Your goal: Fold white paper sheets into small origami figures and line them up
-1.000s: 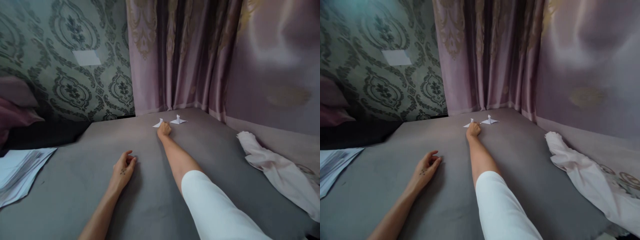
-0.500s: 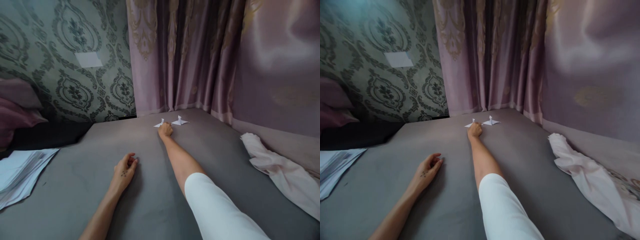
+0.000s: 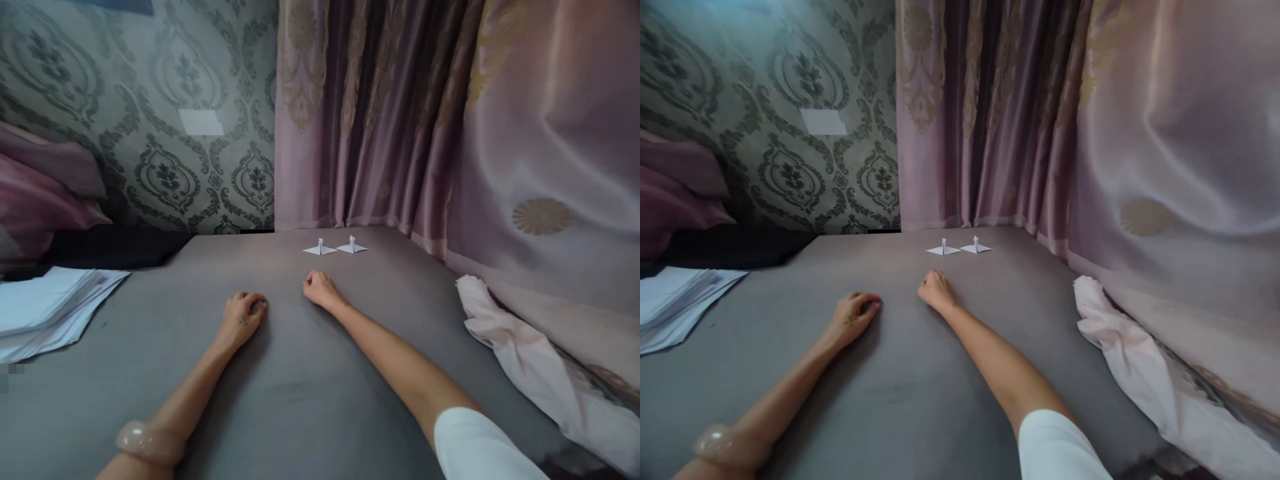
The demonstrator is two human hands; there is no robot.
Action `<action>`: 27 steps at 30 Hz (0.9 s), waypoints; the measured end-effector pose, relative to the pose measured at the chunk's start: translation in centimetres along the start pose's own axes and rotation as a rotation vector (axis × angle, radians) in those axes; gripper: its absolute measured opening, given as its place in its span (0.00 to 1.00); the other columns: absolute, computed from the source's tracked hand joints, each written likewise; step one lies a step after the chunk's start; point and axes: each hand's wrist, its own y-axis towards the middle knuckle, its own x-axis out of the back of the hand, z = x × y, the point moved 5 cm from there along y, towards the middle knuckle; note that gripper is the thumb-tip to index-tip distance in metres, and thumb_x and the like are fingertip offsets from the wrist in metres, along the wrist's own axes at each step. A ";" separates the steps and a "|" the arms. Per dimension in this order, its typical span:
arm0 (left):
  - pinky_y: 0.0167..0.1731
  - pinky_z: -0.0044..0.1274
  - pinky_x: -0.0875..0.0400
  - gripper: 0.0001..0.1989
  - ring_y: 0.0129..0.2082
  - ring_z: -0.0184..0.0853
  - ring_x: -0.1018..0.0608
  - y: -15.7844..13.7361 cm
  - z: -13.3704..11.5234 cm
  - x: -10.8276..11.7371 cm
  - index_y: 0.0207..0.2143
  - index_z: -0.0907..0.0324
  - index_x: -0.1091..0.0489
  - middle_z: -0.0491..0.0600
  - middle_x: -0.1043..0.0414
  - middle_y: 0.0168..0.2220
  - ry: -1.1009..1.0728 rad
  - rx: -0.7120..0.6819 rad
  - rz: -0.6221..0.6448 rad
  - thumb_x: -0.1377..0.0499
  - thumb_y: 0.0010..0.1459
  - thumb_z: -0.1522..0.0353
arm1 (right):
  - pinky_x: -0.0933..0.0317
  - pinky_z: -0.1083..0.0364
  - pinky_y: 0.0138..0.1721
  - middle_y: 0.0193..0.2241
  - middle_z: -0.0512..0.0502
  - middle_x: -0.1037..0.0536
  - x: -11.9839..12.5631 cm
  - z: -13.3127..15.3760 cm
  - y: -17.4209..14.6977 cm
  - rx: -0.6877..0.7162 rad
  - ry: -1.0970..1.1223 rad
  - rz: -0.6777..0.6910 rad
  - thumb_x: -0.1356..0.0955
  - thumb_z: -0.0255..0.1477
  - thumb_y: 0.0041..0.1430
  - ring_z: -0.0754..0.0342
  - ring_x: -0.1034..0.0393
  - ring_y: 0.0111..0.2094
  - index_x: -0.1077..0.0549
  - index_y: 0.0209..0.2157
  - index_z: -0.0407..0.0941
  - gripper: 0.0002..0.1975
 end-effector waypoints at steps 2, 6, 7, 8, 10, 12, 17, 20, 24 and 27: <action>0.48 0.40 0.36 0.20 0.52 0.52 0.30 -0.6 0.0 0.6 0.47 0.58 0.27 0.61 0.32 0.52 0.154 0.059 -0.068 0.48 0.58 0.58 | 0.40 0.56 0.40 0.41 0.42 0.24 -0.3 1.1 -2.6 0.109 -0.006 0.018 0.36 0.29 0.59 0.53 0.30 0.41 0.27 0.40 0.45 0.09; 0.49 0.43 0.37 0.27 0.54 0.55 0.33 -1.0 0.8 1.4 0.51 0.56 0.30 0.60 0.35 0.56 0.250 0.077 -0.028 0.50 0.58 0.50 | 0.42 0.55 0.44 0.45 0.41 0.27 -0.6 2.2 -6.2 0.241 -0.030 0.001 0.40 0.28 0.64 0.53 0.33 0.43 0.28 0.42 0.45 0.11; 0.49 0.43 0.36 0.27 0.54 0.55 0.33 -0.9 1.2 1.7 0.51 0.55 0.30 0.59 0.35 0.56 0.251 0.050 0.003 0.50 0.58 0.50 | 0.42 0.55 0.44 0.45 0.40 0.28 -0.6 2.3 -6.6 0.257 -0.034 -0.006 0.41 0.28 0.64 0.53 0.33 0.43 0.28 0.42 0.44 0.12; 0.49 0.41 0.36 0.26 0.54 0.53 0.31 -0.7 1.7 2.2 0.51 0.56 0.30 0.58 0.33 0.55 0.245 0.013 0.031 0.50 0.58 0.51 | 0.43 0.55 0.44 0.45 0.40 0.28 -0.5 2.3 -6.8 0.270 -0.036 -0.013 0.42 0.28 0.65 0.53 0.33 0.43 0.28 0.42 0.44 0.12; 0.49 0.34 0.33 0.24 0.48 0.47 0.26 -0.4 3.2 3.5 0.49 0.61 0.29 0.59 0.28 0.49 0.211 -0.038 0.077 0.48 0.56 0.56 | 0.43 0.55 0.43 0.44 0.41 0.28 -0.4 2.2 -6.9 0.291 -0.037 -0.020 0.41 0.28 0.65 0.53 0.34 0.43 0.28 0.42 0.44 0.12; 0.46 0.31 0.31 0.22 0.44 0.45 0.24 -0.5 5.9 5.7 0.47 0.62 0.28 0.58 0.24 0.42 0.165 0.069 0.024 0.48 0.55 0.59 | 0.43 0.56 0.43 0.43 0.41 0.28 -0.4 2.1 -6.8 0.307 -0.038 -0.027 0.41 0.27 0.64 0.53 0.34 0.42 0.28 0.42 0.44 0.12; 0.46 0.32 0.30 0.12 0.41 0.46 0.22 -3.0 12.2 12.2 0.33 0.58 0.25 0.52 0.22 0.35 0.017 0.384 -0.425 0.46 0.52 0.62 | 0.44 0.56 0.42 0.43 0.42 0.28 -0.5 1.9 -6.4 0.317 -0.045 -0.039 0.41 0.27 0.64 0.53 0.34 0.41 0.28 0.41 0.44 0.12; 0.47 0.35 0.30 0.14 0.43 0.48 0.23 -4.7 14.2 14.9 0.37 0.59 0.25 0.54 0.23 0.36 0.019 0.515 -0.604 0.48 0.54 0.65 | 0.44 0.56 0.41 0.43 0.42 0.28 -0.8 1.8 -6.2 0.329 -0.048 -0.038 0.41 0.27 0.64 0.53 0.34 0.41 0.28 0.41 0.44 0.12; 0.49 0.32 0.31 0.18 0.46 0.45 0.23 -5.9 16.0 17.6 0.44 0.65 0.26 0.58 0.24 0.42 0.012 0.634 -0.752 0.50 0.55 0.71 | 0.43 0.56 0.41 0.42 0.42 0.28 -1.1 1.6 -6.0 0.365 -0.043 -0.056 0.41 0.27 0.64 0.53 0.33 0.40 0.28 0.40 0.43 0.11; 0.48 0.28 0.32 0.18 0.45 0.41 0.23 -6.5 18.0 19.2 0.45 0.66 0.27 0.57 0.24 0.43 0.017 0.687 -0.809 0.51 0.55 0.72 | 0.43 0.56 0.40 0.40 0.42 0.28 -1.3 1.4 -5.7 0.418 -0.027 -0.096 0.42 0.28 0.64 0.53 0.32 0.39 0.28 0.39 0.43 0.12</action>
